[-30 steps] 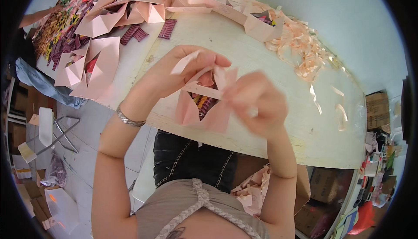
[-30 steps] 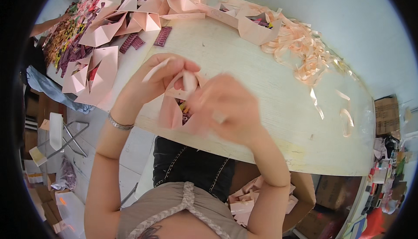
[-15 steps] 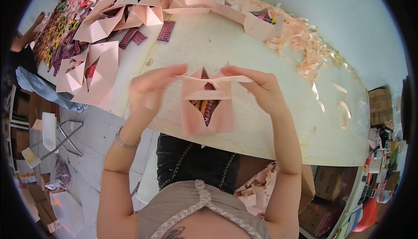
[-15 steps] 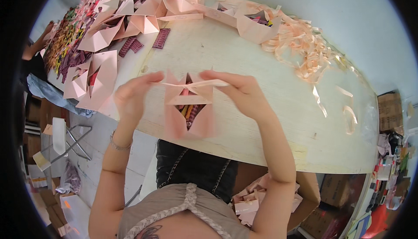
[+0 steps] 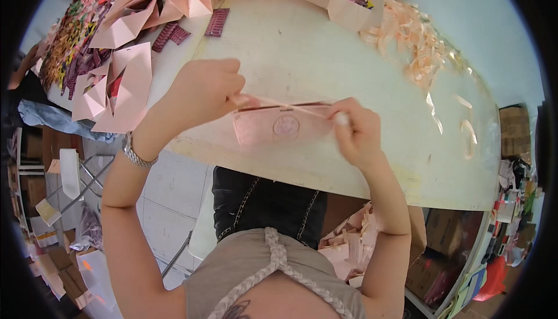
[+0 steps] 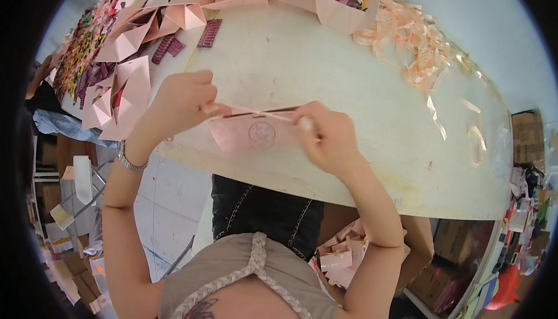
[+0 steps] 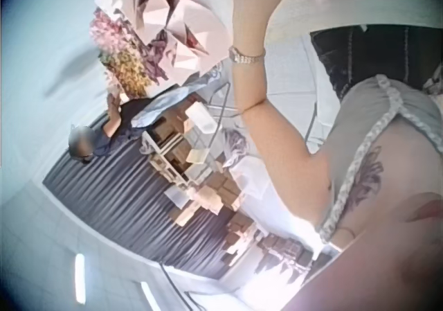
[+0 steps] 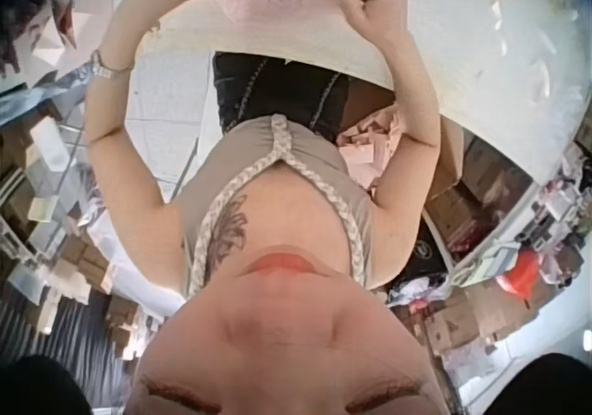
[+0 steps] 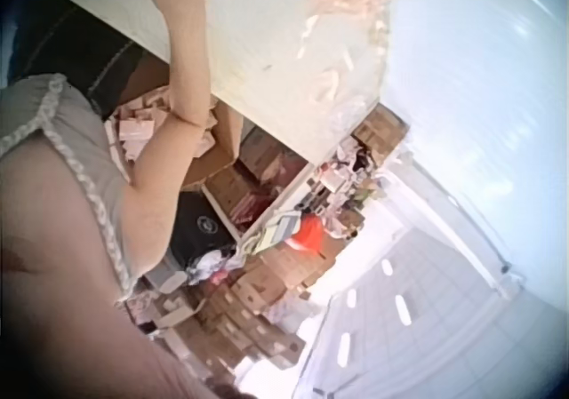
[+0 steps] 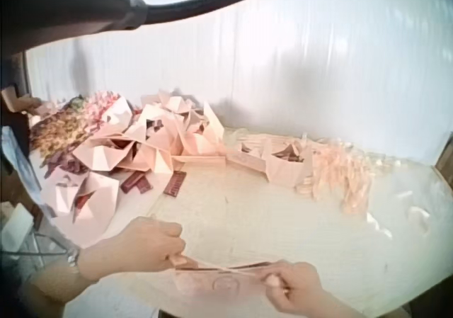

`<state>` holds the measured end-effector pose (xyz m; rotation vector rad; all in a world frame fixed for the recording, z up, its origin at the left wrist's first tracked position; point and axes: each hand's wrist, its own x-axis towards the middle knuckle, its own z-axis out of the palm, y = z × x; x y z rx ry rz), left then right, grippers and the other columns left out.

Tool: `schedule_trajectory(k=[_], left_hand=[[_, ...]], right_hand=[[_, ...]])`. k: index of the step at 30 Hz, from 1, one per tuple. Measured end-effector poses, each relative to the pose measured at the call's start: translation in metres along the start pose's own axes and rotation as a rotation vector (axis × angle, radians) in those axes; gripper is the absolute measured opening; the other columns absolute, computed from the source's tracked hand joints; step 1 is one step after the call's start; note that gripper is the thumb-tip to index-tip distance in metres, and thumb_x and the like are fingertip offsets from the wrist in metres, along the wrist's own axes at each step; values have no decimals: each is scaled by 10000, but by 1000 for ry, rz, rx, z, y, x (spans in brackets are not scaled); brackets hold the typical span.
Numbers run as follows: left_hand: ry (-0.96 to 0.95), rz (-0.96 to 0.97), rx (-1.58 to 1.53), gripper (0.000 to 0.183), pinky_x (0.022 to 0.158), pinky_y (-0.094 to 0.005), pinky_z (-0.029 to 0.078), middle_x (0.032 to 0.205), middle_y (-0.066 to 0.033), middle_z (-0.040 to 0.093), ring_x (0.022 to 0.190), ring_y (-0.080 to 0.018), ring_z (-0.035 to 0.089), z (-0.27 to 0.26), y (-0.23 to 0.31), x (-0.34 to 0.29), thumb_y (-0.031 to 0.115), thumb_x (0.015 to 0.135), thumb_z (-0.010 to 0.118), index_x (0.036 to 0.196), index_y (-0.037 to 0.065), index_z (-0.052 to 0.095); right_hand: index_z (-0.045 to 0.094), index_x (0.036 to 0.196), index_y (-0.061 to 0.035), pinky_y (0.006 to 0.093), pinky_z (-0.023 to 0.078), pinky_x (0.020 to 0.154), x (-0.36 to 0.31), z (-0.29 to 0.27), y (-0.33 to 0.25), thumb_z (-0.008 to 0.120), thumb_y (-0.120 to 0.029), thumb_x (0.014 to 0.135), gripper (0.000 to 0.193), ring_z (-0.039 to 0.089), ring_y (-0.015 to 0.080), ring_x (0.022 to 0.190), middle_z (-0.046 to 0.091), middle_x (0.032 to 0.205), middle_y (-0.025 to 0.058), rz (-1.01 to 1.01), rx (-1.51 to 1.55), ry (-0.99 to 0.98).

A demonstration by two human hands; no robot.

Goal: The person assembles small pink paper boxes by folding flaps and securing them with adhesive tape. They repeatedly pick up flat paper pieces, fold them into box shapes, apply tape to the seams, and place the finished boxes on the table.

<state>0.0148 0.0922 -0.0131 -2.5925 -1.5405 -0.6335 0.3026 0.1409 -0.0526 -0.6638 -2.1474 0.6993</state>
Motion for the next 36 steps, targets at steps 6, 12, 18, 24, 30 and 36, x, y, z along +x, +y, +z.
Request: schedule_trajectory(k=[6,12,18,24,30,36], left_hand=[[3,-253,-457,456,474,-349,291,595,-67,385,525,-250,365,20,17,12,173,760,774,600,8,380],[108,12,-66,440,476,-388,351,558,-87,416,508,-254,451,32,-5,7,240,748,777,558,50,429],[171,47,-134,198,507,-313,418,714,-60,584,551,-210,521,2,48,15,129,706,769,749,44,594],[-404,-527,-1014,436,592,-287,490,946,-59,689,628,-156,594,-6,74,-58,220,725,795,1094,38,651],[176,-660,-389,329,596,-303,499,833,-76,683,610,-137,593,57,105,-26,273,822,734,1039,37,659],[73,-966,-1700,301,724,-277,516,854,-66,701,785,-115,658,68,93,-24,274,945,617,1047,-7,642]], right_hand=[[552,789,-79,286,393,418,9,35,-8,730,-122,762,186,502,181,460,492,617,41,-161,-426,149],[556,825,-76,302,413,411,-8,33,0,750,-171,784,220,535,194,471,518,603,28,-93,-507,75],[616,833,-86,310,421,415,12,31,-3,729,-172,793,147,567,210,493,583,636,32,-71,-432,82],[668,856,-68,302,442,452,19,34,-11,747,-157,775,144,604,209,542,648,718,44,-34,-444,62],[678,887,-56,288,456,470,15,34,-12,750,-133,781,149,616,196,555,673,749,55,22,-463,27],[675,898,-60,287,465,474,14,36,-11,758,-131,772,168,625,198,564,681,766,65,16,-436,51]])
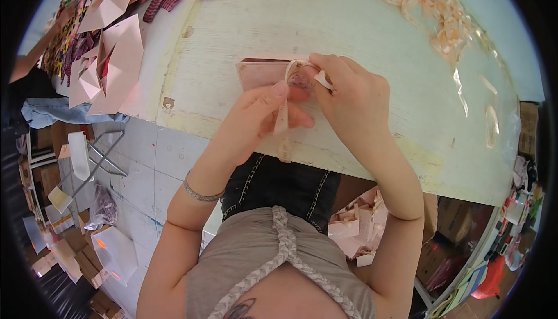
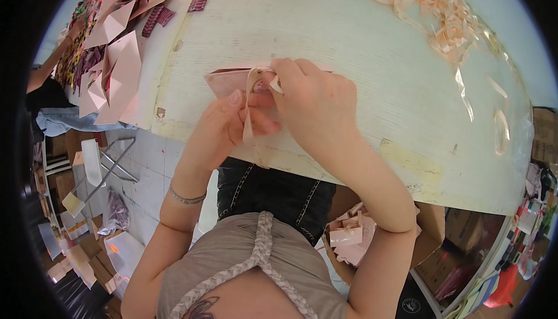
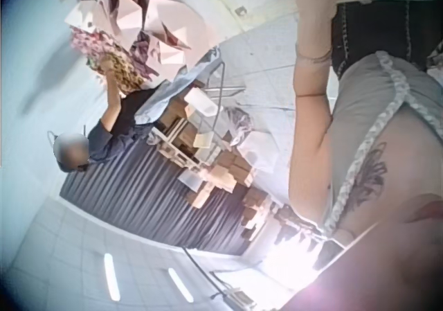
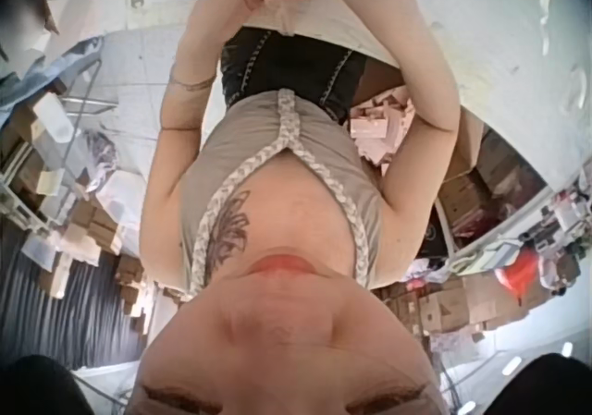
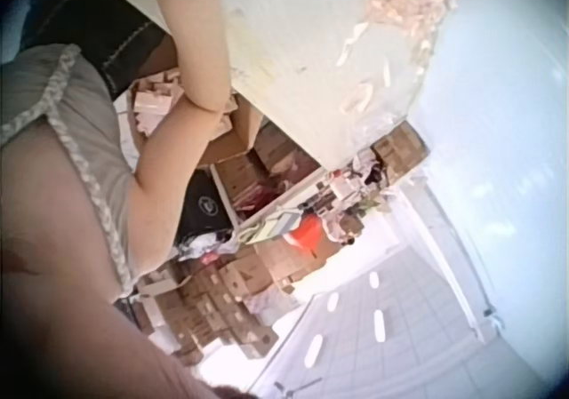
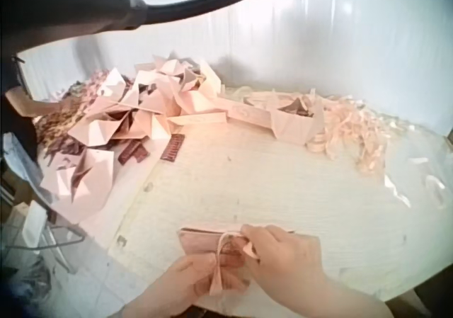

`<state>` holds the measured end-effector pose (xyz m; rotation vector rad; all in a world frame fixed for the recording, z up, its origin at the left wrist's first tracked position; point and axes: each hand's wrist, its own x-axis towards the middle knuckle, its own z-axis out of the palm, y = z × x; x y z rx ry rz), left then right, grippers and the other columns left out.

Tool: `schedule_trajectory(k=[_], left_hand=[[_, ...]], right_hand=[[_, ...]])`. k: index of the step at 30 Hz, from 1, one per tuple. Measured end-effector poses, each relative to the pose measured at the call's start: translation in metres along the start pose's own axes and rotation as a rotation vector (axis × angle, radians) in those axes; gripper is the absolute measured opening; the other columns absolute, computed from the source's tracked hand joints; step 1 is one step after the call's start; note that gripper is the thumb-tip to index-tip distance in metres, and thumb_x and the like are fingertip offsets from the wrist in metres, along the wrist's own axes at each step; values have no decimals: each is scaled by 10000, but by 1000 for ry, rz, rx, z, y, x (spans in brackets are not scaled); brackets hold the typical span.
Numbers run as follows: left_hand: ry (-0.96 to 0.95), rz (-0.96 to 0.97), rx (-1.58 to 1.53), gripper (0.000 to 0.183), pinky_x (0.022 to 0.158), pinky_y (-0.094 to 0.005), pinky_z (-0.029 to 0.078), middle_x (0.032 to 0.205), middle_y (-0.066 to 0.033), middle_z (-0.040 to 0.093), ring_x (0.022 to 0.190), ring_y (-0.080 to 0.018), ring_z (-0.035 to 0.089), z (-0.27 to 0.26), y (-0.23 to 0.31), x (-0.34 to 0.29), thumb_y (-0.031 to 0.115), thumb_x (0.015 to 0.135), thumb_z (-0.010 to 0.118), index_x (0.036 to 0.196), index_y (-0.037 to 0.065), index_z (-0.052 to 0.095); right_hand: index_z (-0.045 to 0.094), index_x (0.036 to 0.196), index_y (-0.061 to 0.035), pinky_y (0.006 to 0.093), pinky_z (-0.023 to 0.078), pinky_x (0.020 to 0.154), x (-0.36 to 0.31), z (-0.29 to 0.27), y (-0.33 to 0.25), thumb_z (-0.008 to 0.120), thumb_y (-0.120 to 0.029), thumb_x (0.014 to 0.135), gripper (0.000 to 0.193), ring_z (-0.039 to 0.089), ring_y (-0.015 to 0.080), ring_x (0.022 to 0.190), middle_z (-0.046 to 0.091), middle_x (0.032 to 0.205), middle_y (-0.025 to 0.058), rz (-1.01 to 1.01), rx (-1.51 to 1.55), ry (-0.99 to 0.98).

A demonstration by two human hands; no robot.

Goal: The person assembles small pink paper boxes by folding flaps and securing them with adhesive tape. They repeatedly pick up flat paper pieces, fold them into box shapes, apply tape to the seams, and place the finished boxes on the table.

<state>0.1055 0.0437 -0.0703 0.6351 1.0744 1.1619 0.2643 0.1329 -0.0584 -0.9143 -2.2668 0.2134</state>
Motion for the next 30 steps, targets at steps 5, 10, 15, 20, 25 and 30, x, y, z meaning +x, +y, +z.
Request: schedule_trajectory(k=[5,10,15,20,25,30], left_hand=[[116,209,125,251,777,-260,529,915,-75,706,833,-121,656,8,-1,-18,178,975,577,1102,-32,634],[144,451,237,148,753,-266,551,1002,-89,682,829,-126,656,18,-2,-12,39,943,588,1059,-32,647],[291,825,544,126,674,-267,548,1041,-81,644,805,-119,657,19,-10,16,-27,918,585,1011,-8,667],[211,675,477,143,651,-247,524,1027,-74,644,750,-121,651,30,-5,30,-70,904,577,985,3,671],[316,732,276,180,611,-228,498,913,-64,662,691,-108,642,31,-10,34,-39,907,598,1075,1,548],[-69,348,213,259,563,-228,478,881,-79,680,672,-93,632,27,10,21,-48,884,600,1092,9,456]], right_hand=[[704,973,-103,291,452,476,1,0,3,766,-72,720,262,583,173,555,626,727,29,-62,69,35],[734,926,-157,283,447,470,29,-15,11,756,-96,668,266,563,168,544,550,697,-5,-293,284,28],[731,824,-81,269,450,481,42,-16,22,724,-57,703,124,591,165,575,570,708,41,-188,460,19],[718,800,-33,260,439,492,36,-16,16,694,-68,793,43,614,109,617,610,733,43,151,712,-75],[698,880,29,213,347,476,50,-31,34,630,-134,891,176,473,49,561,520,669,-31,366,884,-220],[592,1132,123,196,208,436,84,-20,61,477,-210,1009,373,229,20,515,243,631,-85,777,1291,-328]])
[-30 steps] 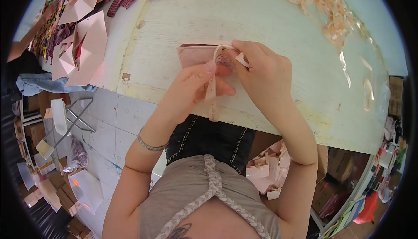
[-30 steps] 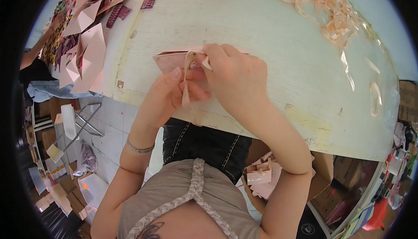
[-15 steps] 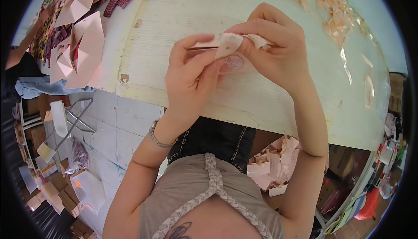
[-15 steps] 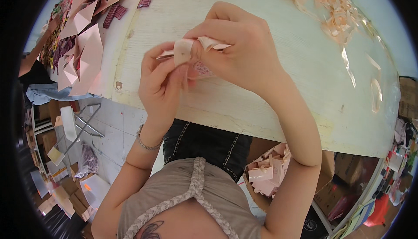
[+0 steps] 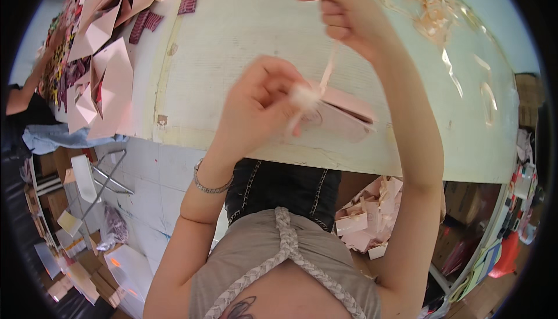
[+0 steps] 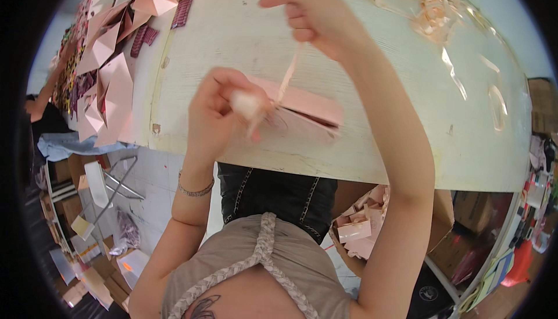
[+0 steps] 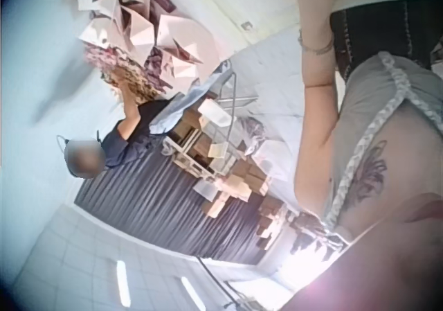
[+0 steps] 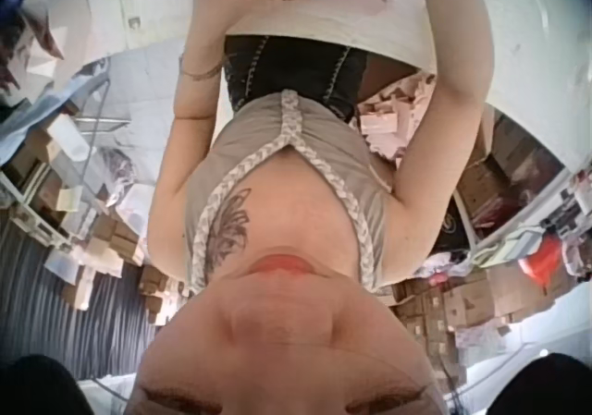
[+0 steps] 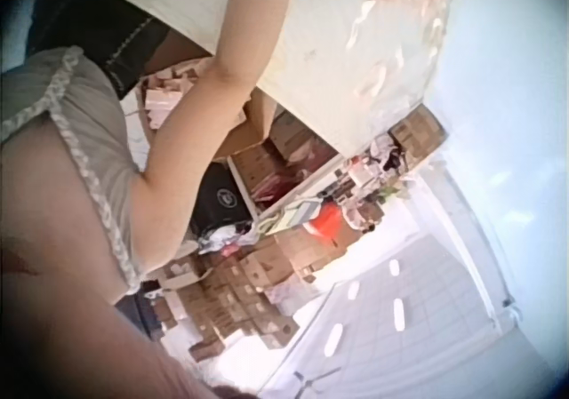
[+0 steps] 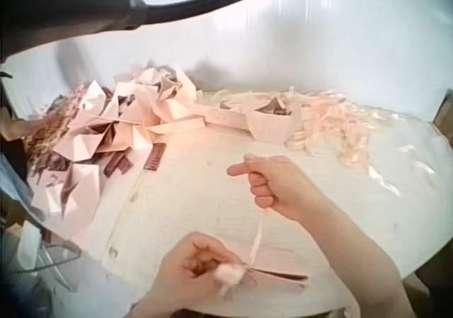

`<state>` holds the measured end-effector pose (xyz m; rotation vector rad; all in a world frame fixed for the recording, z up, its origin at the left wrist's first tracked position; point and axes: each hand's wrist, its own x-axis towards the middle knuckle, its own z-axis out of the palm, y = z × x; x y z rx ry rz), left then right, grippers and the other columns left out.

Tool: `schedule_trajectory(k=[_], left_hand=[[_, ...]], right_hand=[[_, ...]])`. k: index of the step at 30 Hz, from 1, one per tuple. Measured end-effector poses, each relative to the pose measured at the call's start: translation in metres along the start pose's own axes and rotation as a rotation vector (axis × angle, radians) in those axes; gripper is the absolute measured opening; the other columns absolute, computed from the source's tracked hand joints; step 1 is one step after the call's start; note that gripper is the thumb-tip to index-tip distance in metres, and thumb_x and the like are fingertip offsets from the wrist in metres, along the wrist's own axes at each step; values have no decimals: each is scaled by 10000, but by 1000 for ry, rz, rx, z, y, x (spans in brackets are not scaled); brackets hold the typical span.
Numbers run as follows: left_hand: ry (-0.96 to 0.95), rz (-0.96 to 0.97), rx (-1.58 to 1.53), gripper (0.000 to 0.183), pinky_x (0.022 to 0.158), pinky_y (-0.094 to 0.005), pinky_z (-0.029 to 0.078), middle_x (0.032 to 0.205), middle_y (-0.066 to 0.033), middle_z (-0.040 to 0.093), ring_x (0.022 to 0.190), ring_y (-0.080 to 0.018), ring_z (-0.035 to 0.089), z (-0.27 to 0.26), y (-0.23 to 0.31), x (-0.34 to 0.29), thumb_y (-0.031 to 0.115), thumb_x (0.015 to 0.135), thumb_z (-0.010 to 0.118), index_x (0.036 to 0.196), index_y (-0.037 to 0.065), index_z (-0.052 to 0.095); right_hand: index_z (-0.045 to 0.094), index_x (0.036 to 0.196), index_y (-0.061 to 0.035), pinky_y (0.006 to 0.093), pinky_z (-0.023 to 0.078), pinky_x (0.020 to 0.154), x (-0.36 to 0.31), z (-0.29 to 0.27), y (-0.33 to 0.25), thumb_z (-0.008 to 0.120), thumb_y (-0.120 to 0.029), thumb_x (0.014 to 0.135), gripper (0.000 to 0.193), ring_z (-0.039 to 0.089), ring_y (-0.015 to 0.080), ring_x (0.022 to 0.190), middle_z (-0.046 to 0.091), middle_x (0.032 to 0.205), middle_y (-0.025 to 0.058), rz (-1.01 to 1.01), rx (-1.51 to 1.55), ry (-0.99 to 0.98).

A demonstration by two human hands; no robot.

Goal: The person assembles small pink paper boxes by folding flaps and securing them with adhesive tape. They repeatedly pick up flat paper pieces, fold them into box shapes, apply tape to the seams, and place the finished boxes on the table.

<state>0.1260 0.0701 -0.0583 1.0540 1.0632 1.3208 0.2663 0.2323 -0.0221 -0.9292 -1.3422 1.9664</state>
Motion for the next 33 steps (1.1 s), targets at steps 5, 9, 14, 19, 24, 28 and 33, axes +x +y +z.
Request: schedule_trajectory(k=[5,9,14,19,24,28,33], left_hand=[[-98,-25,224,405,569,-244,488,877,-99,696,648,-135,645,19,10,11,-56,859,579,1204,17,379],[21,-28,389,499,594,-272,508,908,-98,702,669,-166,660,32,20,18,-33,845,616,1295,10,403],[9,235,487,322,626,-293,511,878,-81,685,753,-165,653,31,9,10,13,808,667,1129,16,648],[4,479,630,245,574,-279,493,813,-85,655,675,-186,632,29,-5,26,-39,770,646,992,46,704],[98,664,809,250,550,-268,484,812,-47,658,664,-177,614,36,-10,29,-30,748,664,973,67,712],[135,641,916,235,566,-291,492,798,-24,676,707,-204,632,36,-6,25,17,716,688,939,85,714],[43,708,925,219,654,-341,509,791,-13,687,793,-219,639,21,0,34,4,736,680,941,80,696]], right_hand=[[619,1117,53,203,282,444,19,32,-13,518,-207,964,318,287,32,515,326,628,-51,-137,-90,69],[651,933,-35,284,435,535,-29,57,-28,536,-215,916,215,477,129,605,487,684,21,-534,-324,-320],[629,857,-33,374,506,650,-128,107,-8,665,-198,798,178,617,237,759,606,820,86,-860,-1107,-544],[635,842,-69,314,478,671,-161,58,56,758,-78,707,184,609,221,755,664,926,71,-672,-556,380],[675,872,-40,270,447,622,-130,42,69,781,-136,758,183,546,136,686,640,781,41,-515,-639,597],[700,846,-68,280,447,662,-130,31,74,776,-115,760,123,546,152,714,650,796,25,-291,-570,537],[712,909,-110,316,431,777,-101,1,72,784,-86,706,217,583,181,849,674,825,-4,-937,-1185,663]])
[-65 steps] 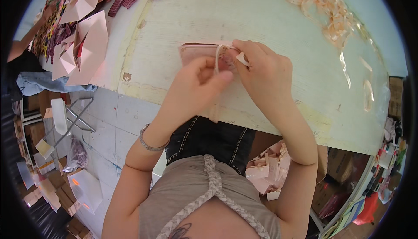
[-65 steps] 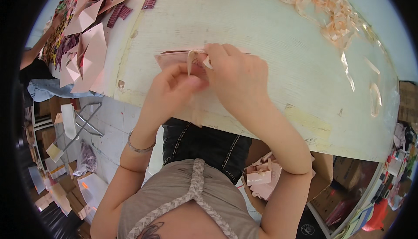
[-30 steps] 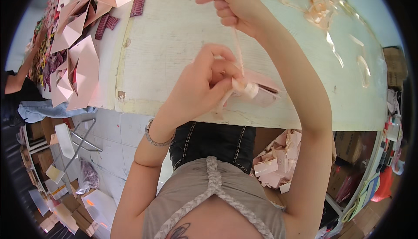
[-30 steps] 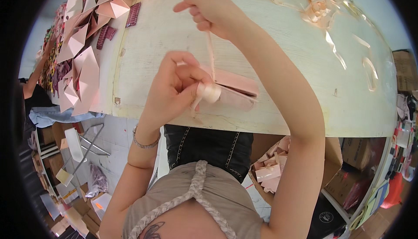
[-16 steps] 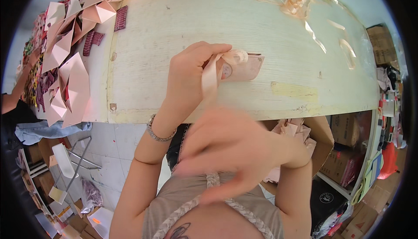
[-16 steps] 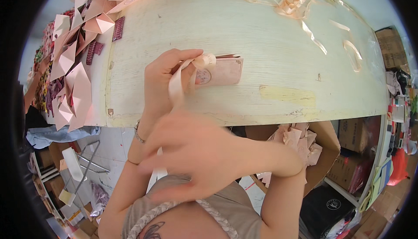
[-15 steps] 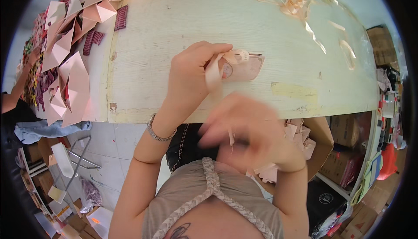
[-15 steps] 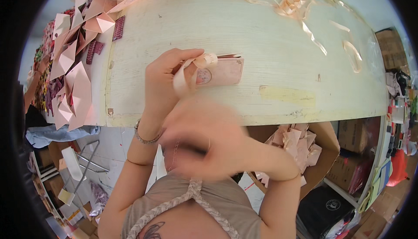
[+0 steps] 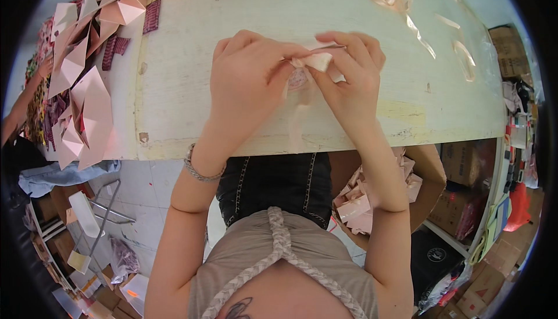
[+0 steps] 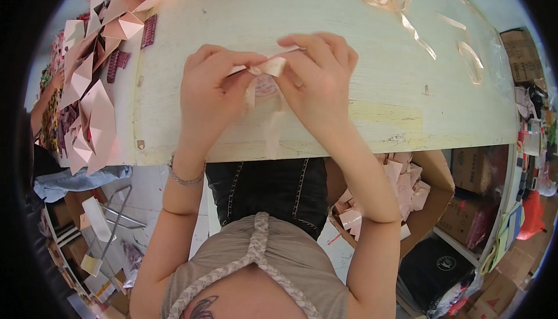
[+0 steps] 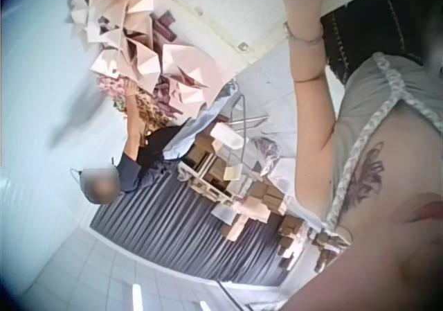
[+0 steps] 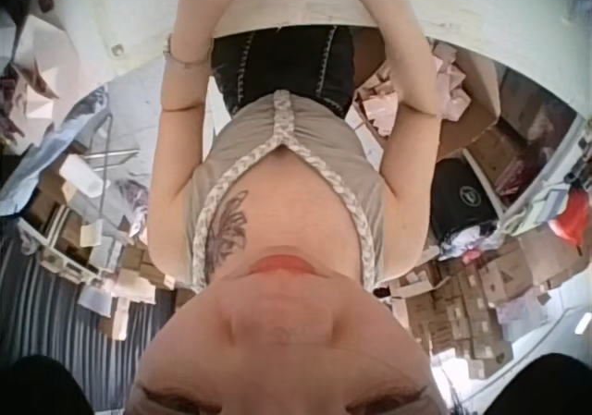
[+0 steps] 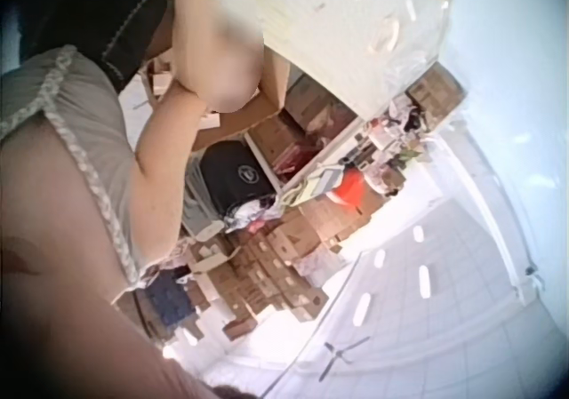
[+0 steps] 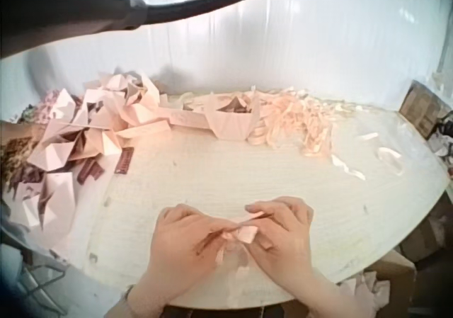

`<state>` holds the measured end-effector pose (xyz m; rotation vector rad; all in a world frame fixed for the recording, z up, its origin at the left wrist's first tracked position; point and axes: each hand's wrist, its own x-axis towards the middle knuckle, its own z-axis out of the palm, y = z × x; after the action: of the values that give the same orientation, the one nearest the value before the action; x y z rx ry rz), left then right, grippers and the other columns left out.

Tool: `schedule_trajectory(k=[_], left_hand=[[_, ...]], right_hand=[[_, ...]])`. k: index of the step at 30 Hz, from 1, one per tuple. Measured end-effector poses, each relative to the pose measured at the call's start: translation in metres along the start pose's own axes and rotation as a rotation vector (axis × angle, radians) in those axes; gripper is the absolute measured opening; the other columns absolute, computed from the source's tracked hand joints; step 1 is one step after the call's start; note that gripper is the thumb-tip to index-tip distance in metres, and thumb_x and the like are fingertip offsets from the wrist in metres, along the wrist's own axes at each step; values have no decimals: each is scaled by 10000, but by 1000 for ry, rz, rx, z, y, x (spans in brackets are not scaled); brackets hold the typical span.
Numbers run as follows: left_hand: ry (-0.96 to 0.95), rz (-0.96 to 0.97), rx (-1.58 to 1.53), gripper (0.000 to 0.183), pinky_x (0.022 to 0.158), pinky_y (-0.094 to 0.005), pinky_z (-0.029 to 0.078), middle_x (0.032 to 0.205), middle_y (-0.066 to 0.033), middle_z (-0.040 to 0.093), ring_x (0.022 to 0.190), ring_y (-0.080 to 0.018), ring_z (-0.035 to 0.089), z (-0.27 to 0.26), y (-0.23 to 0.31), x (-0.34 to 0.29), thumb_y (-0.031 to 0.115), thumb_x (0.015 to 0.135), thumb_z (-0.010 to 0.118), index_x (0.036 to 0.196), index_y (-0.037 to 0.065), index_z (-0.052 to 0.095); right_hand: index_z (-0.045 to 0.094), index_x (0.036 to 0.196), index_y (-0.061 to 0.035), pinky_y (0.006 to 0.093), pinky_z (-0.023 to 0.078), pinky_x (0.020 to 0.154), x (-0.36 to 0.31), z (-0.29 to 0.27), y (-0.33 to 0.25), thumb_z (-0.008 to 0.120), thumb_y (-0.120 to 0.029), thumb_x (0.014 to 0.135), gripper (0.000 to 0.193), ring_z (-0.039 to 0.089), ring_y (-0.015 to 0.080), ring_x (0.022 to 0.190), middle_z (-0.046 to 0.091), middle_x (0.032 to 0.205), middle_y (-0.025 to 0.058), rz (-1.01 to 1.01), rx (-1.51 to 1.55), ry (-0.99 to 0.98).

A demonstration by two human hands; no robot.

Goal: The person assembles small pink paper boxes by folding flaps and securing them with adhesive tape. They repeatedly pick up flat paper pieces, fold them into box shapes, apply tape to the seams, and place the finished boxes on the table.

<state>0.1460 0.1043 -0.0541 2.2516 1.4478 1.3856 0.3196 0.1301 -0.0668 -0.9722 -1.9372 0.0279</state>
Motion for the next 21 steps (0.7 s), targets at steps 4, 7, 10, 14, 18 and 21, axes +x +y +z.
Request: schedule_trajectory(k=[4,7,10,14,18,21], left_hand=[[-166,-324,-349,316,769,-266,564,924,-58,685,882,-128,644,-9,-4,3,-46,822,670,1121,27,596],[-176,-292,-356,392,775,-277,580,917,-73,694,902,-131,665,-13,-4,3,-51,831,667,1190,37,537],[-63,-104,-288,350,634,-275,560,831,-55,704,754,-202,706,-5,-13,-3,17,813,683,1141,85,583],[-23,-118,-271,307,665,-281,577,833,-50,703,741,-197,705,-2,-12,-5,24,806,691,1096,78,607],[-51,-161,-316,302,656,-274,577,844,-60,697,818,-184,684,-3,-13,-7,53,806,696,1099,73,627],[-122,-312,-454,292,748,-269,554,876,-75,668,891,-168,661,-11,-7,-4,-2,827,664,1115,32,630]], right_hand=[[710,942,-130,313,427,777,7,8,7,771,-63,698,260,596,175,822,678,815,-21,97,402,-106],[709,933,-138,310,425,768,13,7,15,762,-44,686,270,599,172,759,677,794,-30,75,435,-255],[700,899,-139,313,422,757,12,7,16,760,-52,670,252,597,173,703,667,766,-32,92,396,-242],[666,839,-148,316,402,736,14,10,9,762,-73,657,219,593,165,678,649,734,-45,9,245,-134],[637,812,-152,306,369,730,8,17,8,763,-74,655,216,581,142,656,635,723,-56,-113,132,-5],[639,808,-144,298,352,744,0,25,14,762,-66,664,205,577,131,661,630,727,-52,-146,171,67]])
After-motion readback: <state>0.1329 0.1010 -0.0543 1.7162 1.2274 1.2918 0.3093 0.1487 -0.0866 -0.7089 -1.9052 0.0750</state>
